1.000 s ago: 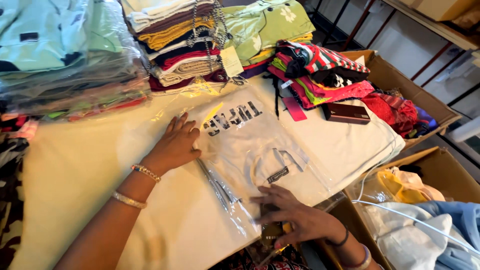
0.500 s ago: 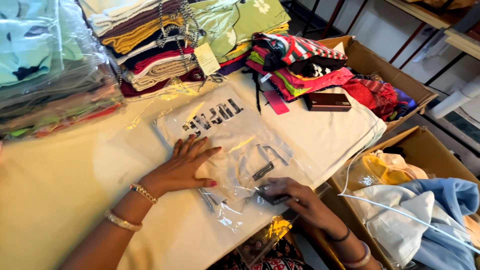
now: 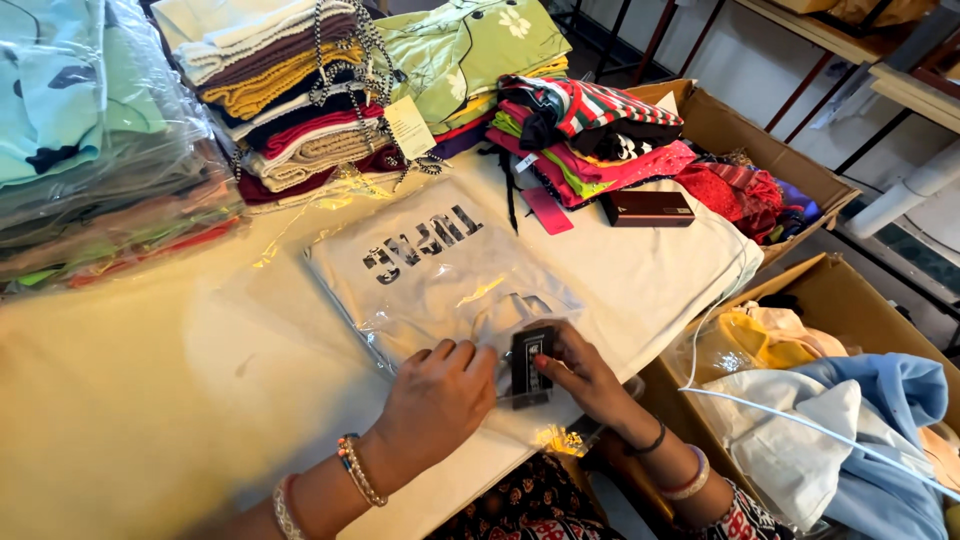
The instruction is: The person folds various garments, including a white t-shirt, a green floral top, and a polka-dot shirt, and places them into clear plastic bags. The person then stacks the packaged items on a table alongside other folded clothes.
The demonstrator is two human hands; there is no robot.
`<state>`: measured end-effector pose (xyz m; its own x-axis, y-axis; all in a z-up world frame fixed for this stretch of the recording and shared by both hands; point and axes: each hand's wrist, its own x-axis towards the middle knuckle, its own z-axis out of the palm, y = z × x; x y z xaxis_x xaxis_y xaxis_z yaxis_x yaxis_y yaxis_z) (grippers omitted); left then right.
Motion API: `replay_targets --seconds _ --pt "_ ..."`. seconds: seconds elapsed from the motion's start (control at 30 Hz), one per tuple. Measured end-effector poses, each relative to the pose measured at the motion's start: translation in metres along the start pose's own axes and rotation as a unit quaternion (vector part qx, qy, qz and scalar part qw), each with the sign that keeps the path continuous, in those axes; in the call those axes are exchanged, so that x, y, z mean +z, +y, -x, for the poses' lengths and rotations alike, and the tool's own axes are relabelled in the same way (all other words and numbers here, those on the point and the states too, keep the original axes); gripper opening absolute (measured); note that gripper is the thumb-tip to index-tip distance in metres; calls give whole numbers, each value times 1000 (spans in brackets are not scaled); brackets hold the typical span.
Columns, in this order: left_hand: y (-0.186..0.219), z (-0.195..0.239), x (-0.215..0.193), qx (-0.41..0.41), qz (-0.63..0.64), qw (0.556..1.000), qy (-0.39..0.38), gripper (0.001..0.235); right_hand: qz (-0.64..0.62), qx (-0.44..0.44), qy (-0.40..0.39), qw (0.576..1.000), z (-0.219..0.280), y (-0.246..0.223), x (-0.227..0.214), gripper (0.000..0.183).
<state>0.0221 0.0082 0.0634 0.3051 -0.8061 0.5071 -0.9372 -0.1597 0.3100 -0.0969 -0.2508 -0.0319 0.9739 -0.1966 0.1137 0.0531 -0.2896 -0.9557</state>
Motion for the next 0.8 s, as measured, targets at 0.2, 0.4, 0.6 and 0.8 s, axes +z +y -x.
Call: replay_targets --seconds 0.2,0.4,0.6,0.8 --pt "3 4 -4 81 12 995 56 16 -89 72 -134 984 -10 -2 -2 51" --pt "7 9 -2 135 19 989 56 14 -233 40 23 971 -58 -21 15 50" --pt "3 14 10 169 37 985 -23 24 270 -172 29 947 -51 -17 5 55" --pt "-49 -13 -17 57 79 995 20 23 293 -142 87 941 3 -46 -1 58"
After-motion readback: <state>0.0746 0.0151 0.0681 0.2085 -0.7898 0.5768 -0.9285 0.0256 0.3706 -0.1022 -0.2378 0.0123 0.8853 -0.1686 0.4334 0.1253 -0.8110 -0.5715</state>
